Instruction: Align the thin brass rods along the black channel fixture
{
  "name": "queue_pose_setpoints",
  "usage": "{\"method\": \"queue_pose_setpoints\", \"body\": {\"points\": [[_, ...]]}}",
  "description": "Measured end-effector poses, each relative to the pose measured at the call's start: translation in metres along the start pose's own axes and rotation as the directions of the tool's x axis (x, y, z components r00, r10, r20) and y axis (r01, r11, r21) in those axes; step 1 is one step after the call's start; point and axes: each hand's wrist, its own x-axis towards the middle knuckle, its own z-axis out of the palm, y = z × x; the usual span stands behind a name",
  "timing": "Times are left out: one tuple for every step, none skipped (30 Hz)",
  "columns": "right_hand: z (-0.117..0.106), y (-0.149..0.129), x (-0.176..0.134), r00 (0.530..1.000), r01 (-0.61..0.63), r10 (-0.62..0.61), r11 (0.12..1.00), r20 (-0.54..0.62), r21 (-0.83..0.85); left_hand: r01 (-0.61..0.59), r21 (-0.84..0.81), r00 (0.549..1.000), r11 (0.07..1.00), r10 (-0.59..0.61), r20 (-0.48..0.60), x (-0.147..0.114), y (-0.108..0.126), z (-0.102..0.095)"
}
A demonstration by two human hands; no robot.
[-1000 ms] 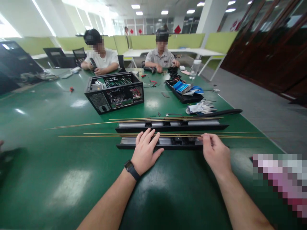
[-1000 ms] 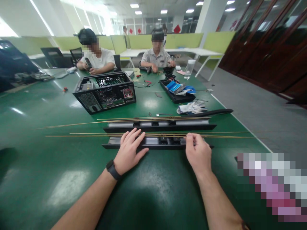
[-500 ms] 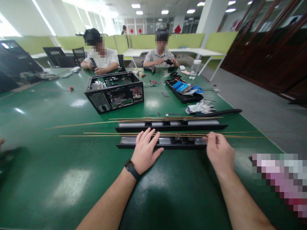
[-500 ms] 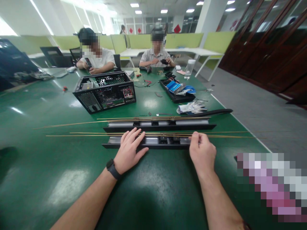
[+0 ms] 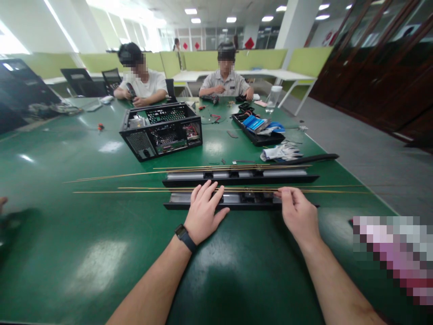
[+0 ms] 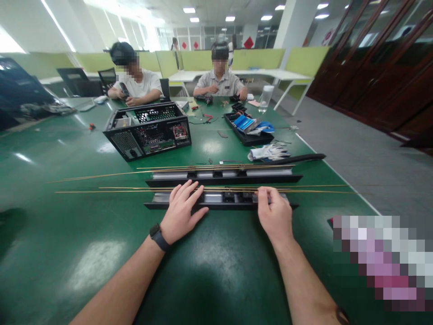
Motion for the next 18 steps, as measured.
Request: {"method": "queue_pose_setpoints", "body": {"points": [[0.0,0.0,0.0,1.0,-0.008,0.008,1.0,0.0,-0.011,-0.002,0.001,1.0,1.0,0.002,-0.003,0.0,0.0,0.0],[-0.001,0.0,0.0,1.0,-0.013,0.013,1.0,0.002,-0.022,-0.003,0.002,1.0,1.0,0.003,-0.006,0.0,0.0,0.0],[-0.001,0.0,0.001,1.0,-0.019,0.019,0.999,0.003,-0.033,-0.003,0.002,1.0,1.0,0.003,-0.007,0.0,0.0,0.0],[-0.001,0.0,0.001,1.0,-0.027,0.027,0.999,0.001,-0.045,-0.004,0.001,1.0,1.0,0.004,-0.008,0.0,0.0,0.0],[-0.002,0.0,0.002,0.999,-0.04,0.039,0.998,-0.007,-0.058,-0.005,-0.001,1.0,1.0,0.005,-0.008,0.0,0.0,0.0],[-0.002,0.001,0.002,0.998,-0.056,0.055,0.996,-0.021,-0.071,-0.006,-0.003,1.0,1.0,0.006,-0.01,0.001,0.0,0.0],[-0.003,0.002,0.004,0.997,-0.075,0.072,0.994,-0.04,-0.085,-0.005,-0.006,1.0,1.0,0.005,-0.011,0.0,-0.001,0.0],[-0.003,0.003,0.005,0.994,-0.096,0.09,0.991,-0.061,-0.099,-0.005,-0.008,1.0,1.0,0.005,-0.012,0.0,-0.001,0.0],[-0.004,0.004,0.007,0.991,-0.116,0.107,0.987,-0.084,-0.112,-0.004,-0.01,1.0,1.0,0.004,-0.013,0.0,-0.001,0.0],[-0.005,0.006,0.009,0.987,-0.135,0.122,0.983,-0.107,-0.126,-0.003,-0.012,1.0,1.0,0.003,-0.014,0.0,-0.001,0.0],[-0.007,0.008,0.011,0.982,-0.154,0.136,0.978,-0.129,-0.142,-0.002,-0.014,1.0,1.0,0.002,-0.015,0.0,-0.001,0.0],[-0.008,0.01,0.014,0.977,-0.174,0.15,0.972,-0.149,-0.161,-0.002,-0.016,1.0,1.0,0.002,-0.014,0.0,-0.001,0.0],[-0.009,0.012,0.016,0.972,-0.193,0.163,0.965,-0.168,-0.181,-0.001,-0.017,1.0,1.0,0.001,-0.014,0.0,-0.001,0.001],[-0.011,0.014,0.018,0.967,-0.214,0.177,0.956,-0.184,-0.199,-0.001,-0.018,1.0,1.0,0.001,-0.014,0.0,-0.001,0.001],[-0.013,0.015,0.021,0.961,-0.235,0.194,0.947,-0.196,-0.217,-0.002,-0.018,1.0,1.0,0.001,-0.014,0.0,-0.001,0.0],[-0.014,0.017,0.023,0.955,-0.261,0.215,0.937,-0.205,-0.234,-0.002,-0.017,1.0,1.0,0.002,-0.014,0.0,-0.001,0.0],[-0.016,0.018,0.024,0.948,-0.288,0.238,0.924,-0.211,-0.25,-0.002,-0.017,1.0,1.0,0.002,-0.015,0.001,-0.001,0.0],[-0.017,0.019,0.026,0.94,-0.316,0.262,0.911,-0.217,-0.265,-0.003,-0.016,1.0,1.0,0.003,-0.015,0.001,-0.001,0.0]]}}
